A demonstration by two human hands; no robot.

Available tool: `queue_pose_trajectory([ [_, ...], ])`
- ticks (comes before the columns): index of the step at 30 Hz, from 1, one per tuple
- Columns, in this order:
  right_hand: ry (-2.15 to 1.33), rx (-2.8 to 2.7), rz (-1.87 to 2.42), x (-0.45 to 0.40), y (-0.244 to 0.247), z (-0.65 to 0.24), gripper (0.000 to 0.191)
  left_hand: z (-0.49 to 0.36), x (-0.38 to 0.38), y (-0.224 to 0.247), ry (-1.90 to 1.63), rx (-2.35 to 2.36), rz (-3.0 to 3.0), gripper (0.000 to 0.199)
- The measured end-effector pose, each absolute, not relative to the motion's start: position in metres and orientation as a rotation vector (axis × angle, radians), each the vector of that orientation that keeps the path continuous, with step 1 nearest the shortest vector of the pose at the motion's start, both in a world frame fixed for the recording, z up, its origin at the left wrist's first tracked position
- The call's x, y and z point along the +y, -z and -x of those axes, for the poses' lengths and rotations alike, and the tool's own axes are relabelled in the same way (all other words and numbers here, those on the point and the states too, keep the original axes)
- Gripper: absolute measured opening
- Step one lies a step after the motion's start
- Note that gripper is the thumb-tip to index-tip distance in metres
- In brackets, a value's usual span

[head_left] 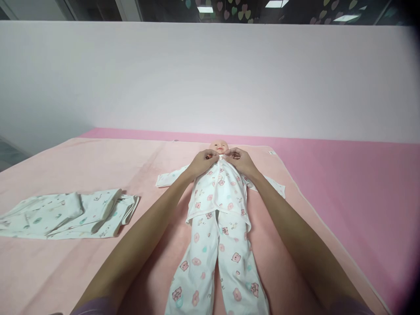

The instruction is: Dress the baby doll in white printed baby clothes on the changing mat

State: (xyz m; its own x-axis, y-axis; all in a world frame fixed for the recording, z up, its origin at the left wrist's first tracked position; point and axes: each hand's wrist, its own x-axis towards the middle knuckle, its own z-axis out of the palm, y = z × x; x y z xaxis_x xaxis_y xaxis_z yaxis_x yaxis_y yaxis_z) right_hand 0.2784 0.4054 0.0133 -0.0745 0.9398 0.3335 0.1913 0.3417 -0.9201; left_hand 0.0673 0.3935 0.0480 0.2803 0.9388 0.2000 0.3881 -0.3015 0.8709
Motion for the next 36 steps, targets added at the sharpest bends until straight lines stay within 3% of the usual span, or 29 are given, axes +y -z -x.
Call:
queue_pose_trajectory([
  [9,-0.856,-1.513,1.060,0.409,-0.008,-0.280,0.041,-0.058,0.394,-0.052,-0.856,1.060,-1.756,0.043],
  [21,-0.898,-1.438,1.102,0.406,-0.009,-0.278,0.044,-0.062,0.408,-0.041,-0.924,1.238,-1.712,0.033],
  [26,-0.866,-1.427,1.144,0.405,0.000,-0.275,0.043,-0.066,0.411,-0.032,-0.953,1.318,-1.568,0.040],
  [33,-0.461,-1.533,1.264,0.384,0.004,-0.278,0.036,-0.072,0.394,-0.025,-1.139,1.384,-1.659,0.032],
  [36,-0.262,-1.692,1.373,0.360,0.008,-0.322,0.042,-0.037,0.384,-0.026,-1.006,1.495,-1.967,0.035],
])
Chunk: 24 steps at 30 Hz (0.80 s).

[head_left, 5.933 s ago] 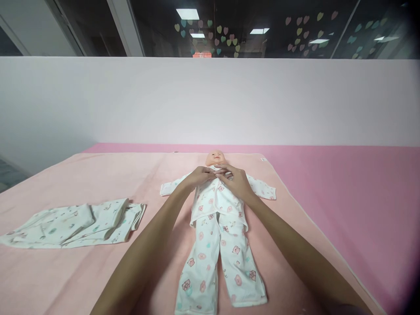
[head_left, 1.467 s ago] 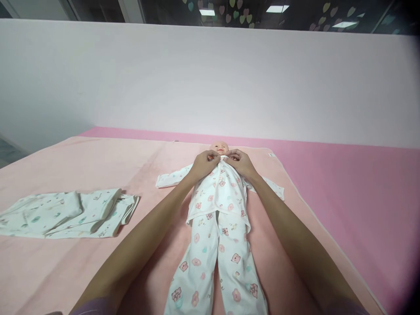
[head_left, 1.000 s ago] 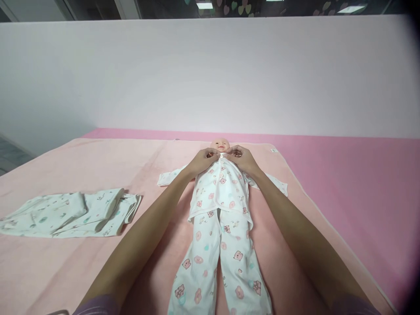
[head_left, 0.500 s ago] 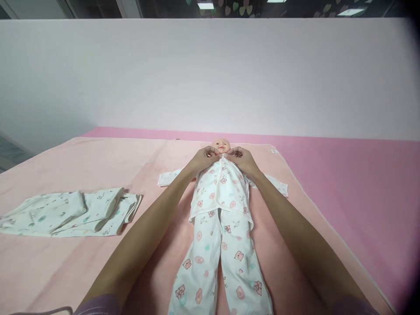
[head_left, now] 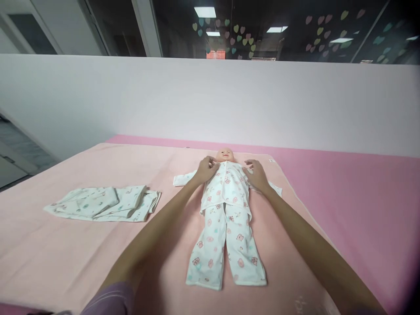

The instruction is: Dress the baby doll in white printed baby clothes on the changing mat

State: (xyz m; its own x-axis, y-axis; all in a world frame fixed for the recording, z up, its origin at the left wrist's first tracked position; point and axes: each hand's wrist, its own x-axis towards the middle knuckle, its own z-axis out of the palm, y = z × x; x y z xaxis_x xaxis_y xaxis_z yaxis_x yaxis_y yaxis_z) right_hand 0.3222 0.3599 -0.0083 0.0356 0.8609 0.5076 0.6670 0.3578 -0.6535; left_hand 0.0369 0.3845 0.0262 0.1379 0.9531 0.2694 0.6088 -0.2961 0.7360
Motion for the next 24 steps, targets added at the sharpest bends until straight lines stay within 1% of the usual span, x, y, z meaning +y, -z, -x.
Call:
queue_pose_trajectory([
  [2,-0.227,-1.730,1.496,0.339,0.015,-0.366,0.044,0.005,0.378,-0.028,-0.842,1.676,-2.102,0.036],
  [5,-0.260,-1.693,1.772,0.312,0.025,-0.425,0.038,0.075,0.370,-0.030,-0.692,1.888,-2.025,0.032],
  [7,-0.327,-1.658,1.923,0.301,0.028,-0.446,0.033,0.108,0.367,-0.030,-0.578,1.974,-1.952,0.028],
  [9,-0.402,-1.638,2.003,0.297,0.026,-0.451,0.028,0.125,0.366,-0.030,-0.477,2.003,-1.902,0.026],
  [13,-0.444,-1.621,2.023,0.300,0.014,-0.444,0.015,0.126,0.367,-0.030,-0.362,2.018,-1.869,0.024],
  [18,-0.305,-1.493,2.006,0.288,-0.002,-0.445,0.011,0.127,0.356,-0.038,-0.436,2.107,-1.849,0.020],
  [22,-0.139,-1.487,1.831,0.270,-0.017,-0.426,0.015,0.115,0.339,-0.048,-0.667,2.243,-1.893,0.046],
  [24,-0.106,-1.553,1.702,0.265,-0.027,-0.401,0.019,0.093,0.330,-0.052,-0.776,2.173,-1.988,0.043],
])
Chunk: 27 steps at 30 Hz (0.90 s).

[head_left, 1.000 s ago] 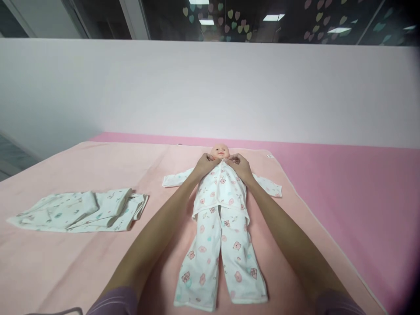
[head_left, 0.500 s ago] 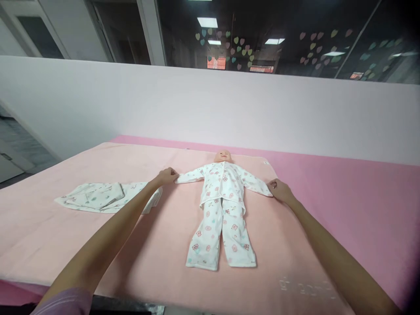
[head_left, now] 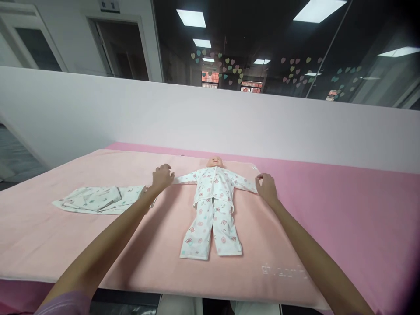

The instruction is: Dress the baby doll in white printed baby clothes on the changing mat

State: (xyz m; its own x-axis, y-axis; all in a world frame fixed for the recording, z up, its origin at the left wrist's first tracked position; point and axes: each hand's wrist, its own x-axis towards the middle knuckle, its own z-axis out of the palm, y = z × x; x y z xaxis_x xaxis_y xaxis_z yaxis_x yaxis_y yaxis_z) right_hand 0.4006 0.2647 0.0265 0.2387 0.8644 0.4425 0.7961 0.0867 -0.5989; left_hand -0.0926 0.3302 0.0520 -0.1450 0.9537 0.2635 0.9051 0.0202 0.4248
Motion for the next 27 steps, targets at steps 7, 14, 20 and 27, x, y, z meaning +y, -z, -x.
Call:
queue_pose_trajectory([
  [7,-0.768,-1.675,1.273,0.266,-0.057,-0.282,0.034,-0.027,0.304,-0.063,-0.825,1.466,-1.985,0.042],
  [14,-0.893,-1.752,1.403,0.277,-0.055,-0.252,0.032,-0.052,0.294,-0.074,-0.853,1.277,-1.842,0.042],
  [20,-0.910,-1.723,1.372,0.287,-0.046,-0.251,0.023,-0.045,0.297,-0.078,-0.751,1.162,-1.749,0.032],
  [27,-0.728,-1.798,1.296,0.288,-0.044,-0.247,0.022,-0.040,0.306,-0.075,-0.733,1.143,-1.815,0.025],
])
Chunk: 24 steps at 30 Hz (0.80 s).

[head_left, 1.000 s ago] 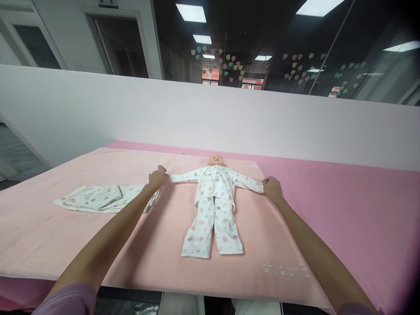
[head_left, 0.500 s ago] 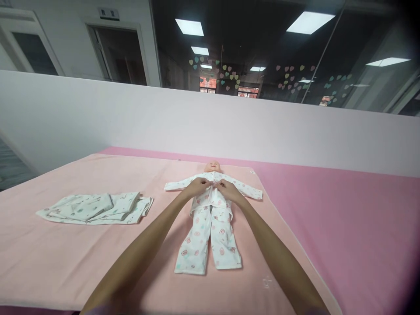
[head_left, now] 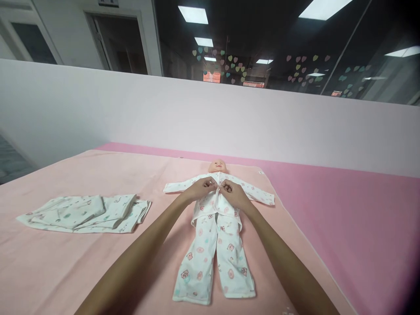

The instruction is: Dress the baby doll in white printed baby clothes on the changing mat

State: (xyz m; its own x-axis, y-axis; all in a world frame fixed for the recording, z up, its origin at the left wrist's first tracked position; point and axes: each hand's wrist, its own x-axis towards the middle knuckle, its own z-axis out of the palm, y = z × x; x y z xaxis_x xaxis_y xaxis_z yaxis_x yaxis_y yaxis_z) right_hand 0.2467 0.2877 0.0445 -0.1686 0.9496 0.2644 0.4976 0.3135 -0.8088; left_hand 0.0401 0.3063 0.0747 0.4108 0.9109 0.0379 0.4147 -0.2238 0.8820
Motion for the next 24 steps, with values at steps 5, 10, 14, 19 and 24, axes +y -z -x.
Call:
queue_pose_trajectory([
  [5,-0.771,-1.910,1.211,0.287,-0.046,-0.257,0.029,-0.044,0.308,-0.071,-0.780,1.123,-1.880,0.023],
  [10,-0.822,-1.846,1.266,0.294,-0.039,-0.266,0.036,-0.046,0.304,-0.074,-0.792,1.115,-1.819,0.026],
  [14,-0.855,-1.692,1.300,0.299,-0.037,-0.268,0.036,-0.049,0.304,-0.073,-0.785,1.188,-1.795,0.026],
  [19,-0.875,-1.637,1.388,0.316,-0.045,-0.264,0.029,-0.061,0.315,-0.076,-0.879,1.402,-1.792,0.022],
  [24,-0.893,-1.607,1.475,0.337,-0.043,-0.258,0.030,-0.069,0.329,-0.074,-0.842,1.336,-1.763,0.034],
])
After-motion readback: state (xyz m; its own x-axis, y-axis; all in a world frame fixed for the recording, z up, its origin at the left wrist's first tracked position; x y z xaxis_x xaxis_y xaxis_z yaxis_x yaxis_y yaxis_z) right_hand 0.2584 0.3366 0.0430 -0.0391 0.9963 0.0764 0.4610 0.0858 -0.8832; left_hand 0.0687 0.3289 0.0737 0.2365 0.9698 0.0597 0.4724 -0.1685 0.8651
